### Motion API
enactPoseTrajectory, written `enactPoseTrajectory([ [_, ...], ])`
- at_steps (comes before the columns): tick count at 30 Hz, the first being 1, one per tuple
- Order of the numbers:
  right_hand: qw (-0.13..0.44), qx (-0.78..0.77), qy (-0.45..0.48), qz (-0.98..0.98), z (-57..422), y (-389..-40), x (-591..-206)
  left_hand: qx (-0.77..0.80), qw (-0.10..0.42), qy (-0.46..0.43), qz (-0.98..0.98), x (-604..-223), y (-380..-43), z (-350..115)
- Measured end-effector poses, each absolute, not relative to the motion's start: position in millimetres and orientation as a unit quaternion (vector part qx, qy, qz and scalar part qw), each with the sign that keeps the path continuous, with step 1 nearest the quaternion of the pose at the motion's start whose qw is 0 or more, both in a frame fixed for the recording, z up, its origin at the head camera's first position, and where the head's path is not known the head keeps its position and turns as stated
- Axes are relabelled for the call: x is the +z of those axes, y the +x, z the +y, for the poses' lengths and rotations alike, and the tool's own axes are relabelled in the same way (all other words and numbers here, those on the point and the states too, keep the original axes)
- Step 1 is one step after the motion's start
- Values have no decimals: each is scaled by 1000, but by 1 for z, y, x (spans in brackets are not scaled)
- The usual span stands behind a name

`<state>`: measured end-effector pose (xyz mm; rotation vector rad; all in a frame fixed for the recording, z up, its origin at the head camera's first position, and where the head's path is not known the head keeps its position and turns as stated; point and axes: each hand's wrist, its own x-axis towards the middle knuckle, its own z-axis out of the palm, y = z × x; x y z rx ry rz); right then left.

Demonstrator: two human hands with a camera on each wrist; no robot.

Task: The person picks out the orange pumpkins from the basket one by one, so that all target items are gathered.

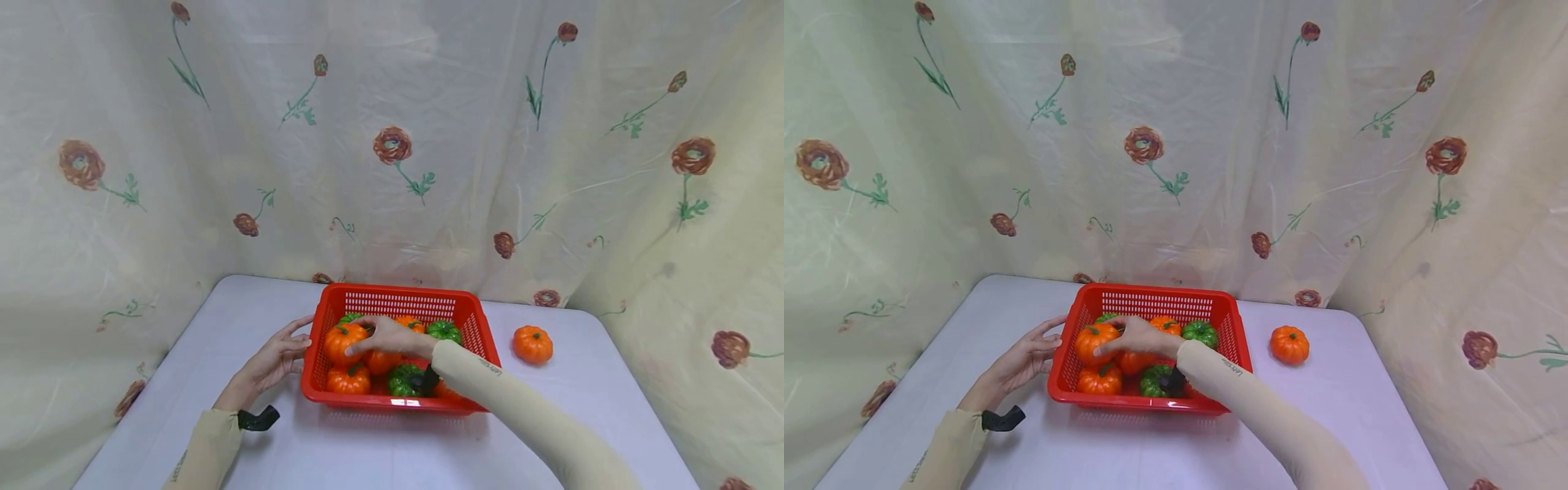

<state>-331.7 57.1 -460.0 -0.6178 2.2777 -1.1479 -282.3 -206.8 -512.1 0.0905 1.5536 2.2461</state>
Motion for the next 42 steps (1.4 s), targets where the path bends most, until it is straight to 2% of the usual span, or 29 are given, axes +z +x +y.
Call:
enactPoseTrajectory([
  [21,278,-467,-239,805,111,-317,-421,807,209,47,550,-512,-283,-205],
  [42,267,-424,-204,841,194,-308,-398,802,203,43,560,-512,-281,-204],
])
